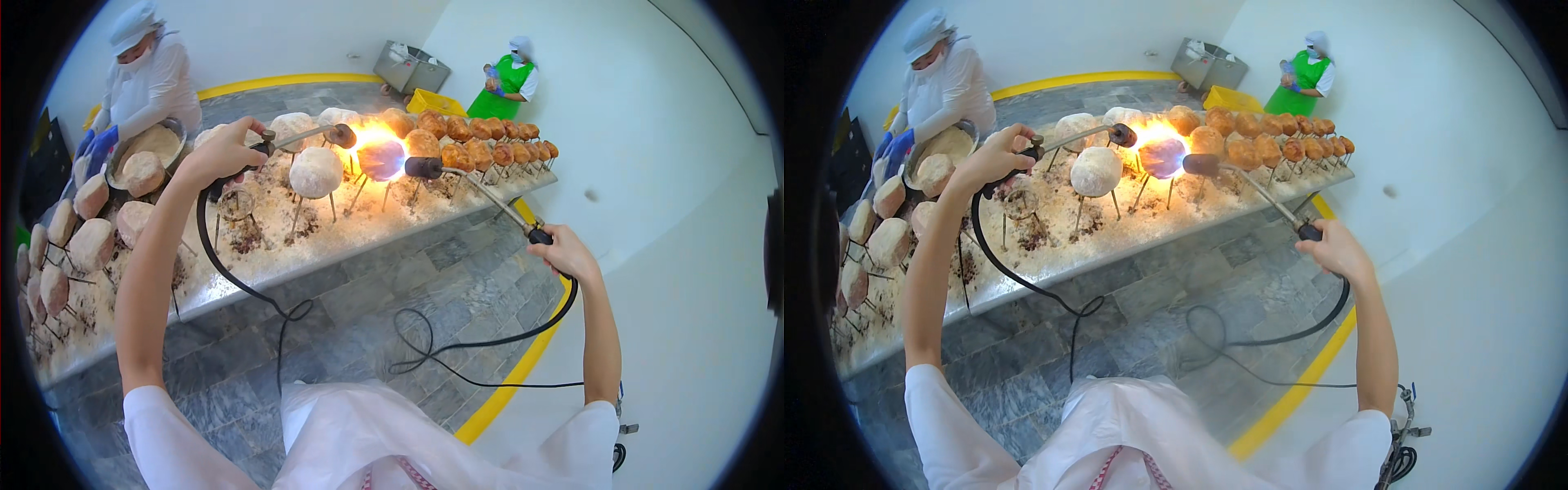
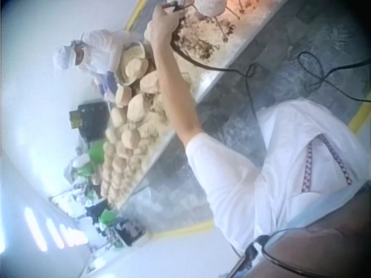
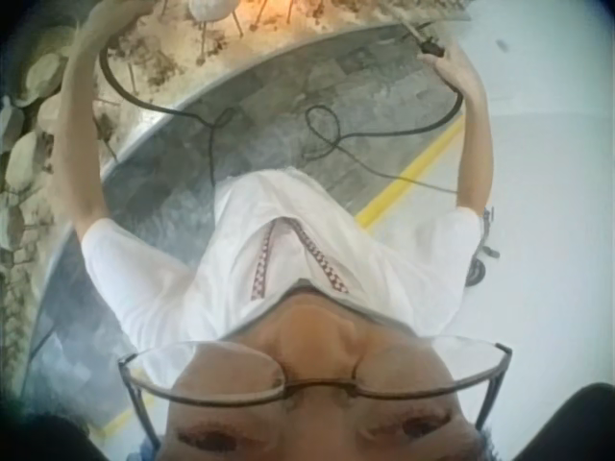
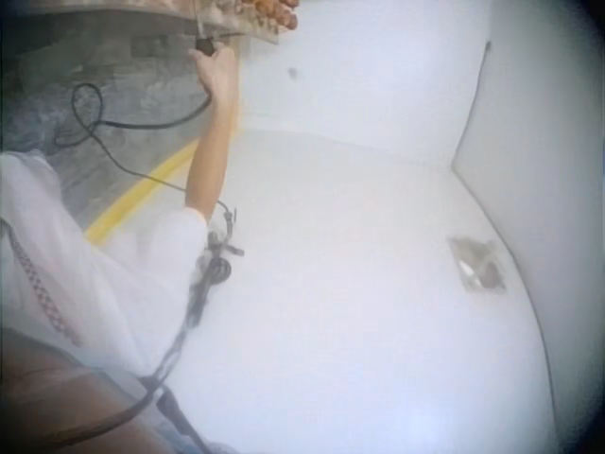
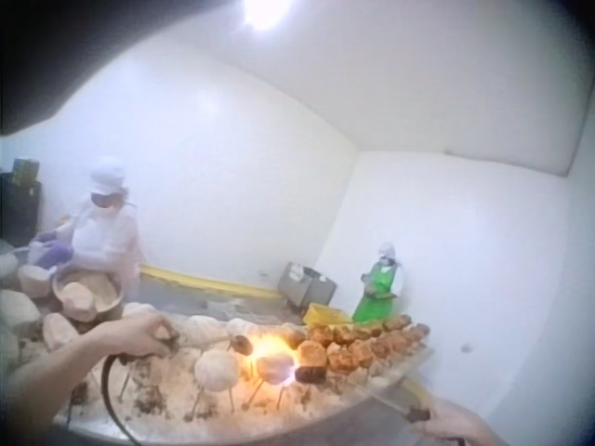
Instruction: The person uses two handheld blowtorches to toast round dough items mounted on metal stands. They move the torches back and forth along the line, browning the surfaces while other workers in the background handle additional dough pieces.
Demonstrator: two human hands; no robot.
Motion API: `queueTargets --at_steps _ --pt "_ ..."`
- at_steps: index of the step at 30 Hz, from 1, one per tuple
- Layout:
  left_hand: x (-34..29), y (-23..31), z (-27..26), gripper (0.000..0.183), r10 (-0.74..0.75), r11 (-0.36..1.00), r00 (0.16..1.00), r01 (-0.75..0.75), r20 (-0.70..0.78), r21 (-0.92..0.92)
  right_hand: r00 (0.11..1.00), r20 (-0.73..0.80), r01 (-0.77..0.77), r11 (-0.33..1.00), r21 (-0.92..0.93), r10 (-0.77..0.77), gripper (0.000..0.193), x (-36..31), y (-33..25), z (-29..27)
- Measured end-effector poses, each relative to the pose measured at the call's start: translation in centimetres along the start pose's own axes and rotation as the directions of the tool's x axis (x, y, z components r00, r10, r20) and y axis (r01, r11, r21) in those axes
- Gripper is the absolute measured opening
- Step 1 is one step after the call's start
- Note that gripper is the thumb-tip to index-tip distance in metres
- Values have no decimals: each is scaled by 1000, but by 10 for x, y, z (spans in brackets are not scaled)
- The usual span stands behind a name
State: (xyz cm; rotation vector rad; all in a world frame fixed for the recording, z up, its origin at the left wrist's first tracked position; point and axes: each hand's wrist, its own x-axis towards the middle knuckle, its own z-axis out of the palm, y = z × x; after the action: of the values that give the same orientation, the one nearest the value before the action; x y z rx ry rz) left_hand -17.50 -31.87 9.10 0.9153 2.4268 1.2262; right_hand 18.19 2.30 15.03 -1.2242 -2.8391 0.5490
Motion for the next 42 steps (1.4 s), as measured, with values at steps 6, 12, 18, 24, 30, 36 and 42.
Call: queueTargets --at_steps 6,12,18,24,30,36,42 --pt "10 4 -1 49 36 996 999 -35 -14 87 1000 -4 -14 997 -81 14 27 -6 -24 5" --pt "6 10 -3 47 -2 999 1000 2 19 48 994 -74 67 985 -161 -79 27 23 -34 -1" --pt "2 25 -2 46 -27 1000 998 28 -50 13 989 -98 73 936 -345 -113 31 83 -35 -30" --pt "15 14 -2 45 40 999 992 -43 -121 -22 989 -130 21 929 -370 -74 26 150 -34 -48" --pt "17 20 -10 46 28 1000 992 -28 -119 7 996 -48 54 945 -323 -74 22 180 -43 -63" --pt "23 16 -12 45 58 997 987 -50 -153 54 995 0 94 912 -399 -103 21 178 -53 -71" --pt "20 14 -21 42 55 996 989 -46 -138 72 997 66 63 888 -455 -36 21 128 -68 -79"
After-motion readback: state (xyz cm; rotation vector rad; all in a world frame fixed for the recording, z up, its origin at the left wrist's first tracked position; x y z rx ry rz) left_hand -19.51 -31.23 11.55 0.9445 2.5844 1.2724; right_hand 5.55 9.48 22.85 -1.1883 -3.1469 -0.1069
